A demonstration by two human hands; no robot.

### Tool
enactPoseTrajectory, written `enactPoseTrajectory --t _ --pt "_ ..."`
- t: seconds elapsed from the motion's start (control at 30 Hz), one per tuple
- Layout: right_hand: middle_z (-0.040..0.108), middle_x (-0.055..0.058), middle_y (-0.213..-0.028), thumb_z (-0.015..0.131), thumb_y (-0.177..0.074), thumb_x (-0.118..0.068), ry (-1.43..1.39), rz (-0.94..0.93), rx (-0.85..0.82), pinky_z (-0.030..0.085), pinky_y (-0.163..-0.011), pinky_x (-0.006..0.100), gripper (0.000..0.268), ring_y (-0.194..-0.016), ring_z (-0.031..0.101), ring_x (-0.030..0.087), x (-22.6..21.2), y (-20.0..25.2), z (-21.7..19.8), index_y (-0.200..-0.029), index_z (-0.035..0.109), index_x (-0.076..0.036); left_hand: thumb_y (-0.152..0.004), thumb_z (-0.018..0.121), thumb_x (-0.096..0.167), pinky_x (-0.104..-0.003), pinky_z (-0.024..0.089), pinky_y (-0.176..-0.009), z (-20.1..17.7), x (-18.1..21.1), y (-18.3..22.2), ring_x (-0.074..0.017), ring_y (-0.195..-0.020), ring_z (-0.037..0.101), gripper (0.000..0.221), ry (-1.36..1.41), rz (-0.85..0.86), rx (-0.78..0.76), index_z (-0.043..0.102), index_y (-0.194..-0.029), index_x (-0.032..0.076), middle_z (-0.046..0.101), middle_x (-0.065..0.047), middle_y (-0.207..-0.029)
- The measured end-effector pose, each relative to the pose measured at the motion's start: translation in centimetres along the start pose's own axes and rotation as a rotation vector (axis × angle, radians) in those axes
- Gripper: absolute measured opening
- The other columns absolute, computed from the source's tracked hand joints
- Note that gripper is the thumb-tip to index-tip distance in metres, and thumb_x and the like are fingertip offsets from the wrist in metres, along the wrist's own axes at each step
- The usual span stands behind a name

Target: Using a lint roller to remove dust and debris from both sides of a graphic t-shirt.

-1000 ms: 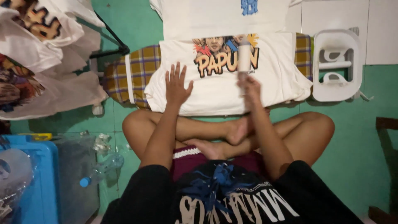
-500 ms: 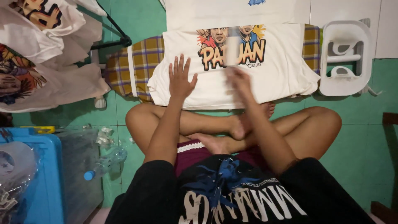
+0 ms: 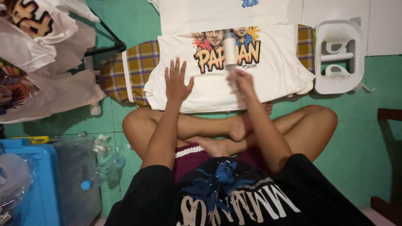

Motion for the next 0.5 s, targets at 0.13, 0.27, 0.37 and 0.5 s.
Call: enactPoseTrajectory --t 0.13,0.27,0.37,0.5 --pt "0.076 0.019 -0.09 0.069 -0.09 -0.009 0.051 -0.053 0.221 0.066 -0.057 0.042 0.033 -0.07 0.076 0.026 -7.0 4.0 -9.5 -0.122 0.067 -0.009 -0.096 0.064 0.046 -0.058 0.023 -0.124 0.2 0.1 -0.4 -0.0366 -0.153 0.033 0.068 0.029 -0.01 -0.016 0.049 -0.154 0.015 0.037 -0.015 -0.164" --pt "0.076 0.02 -0.094 0.062 -0.095 -0.009 -0.138 -0.134 0.34 0.069 -0.073 0.042 0.028 -0.084 0.081 0.029 -6.2 1.4 -19.3 -0.123 0.064 -0.009 -0.096 0.063 0.046 -0.059 0.022 -0.124 0.2 0.1 -0.2 -0.0374 -0.153 0.033 0.067 0.032 -0.033 -0.032 0.05 -0.154 0.015 0.037 -0.015 -0.165" --pt "0.073 0.018 -0.092 0.058 -0.099 -0.01 -0.115 -0.144 0.331 0.071 -0.072 0.038 0.031 -0.08 0.079 0.027 -6.9 1.6 -18.5 -0.13 0.057 -0.01 -0.097 0.061 0.047 -0.058 0.021 -0.125 0.5 0.1 -0.2 -0.037 -0.154 0.031 0.068 0.004 -0.037 -0.042 0.048 -0.155 0.015 0.035 -0.014 -0.166" --pt "0.06 0.01 -0.104 0.055 -0.091 0.003 -0.107 -0.284 0.26 0.071 -0.072 0.038 0.033 -0.084 0.077 0.026 -8.4 1.5 -11.6 -0.121 0.058 -0.01 -0.096 0.062 0.047 -0.058 0.022 -0.124 0.3 0.1 -0.1 -0.0369 -0.153 0.033 0.069 -0.02 -0.021 -0.01 0.048 -0.156 0.015 0.036 -0.015 -0.165"
Point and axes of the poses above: each hand's wrist, its own y-axis away from the middle knuckle, its own z-axis out of the palm, x = y × z, the point moved 8 cm from there along -y, towards the middle knuckle
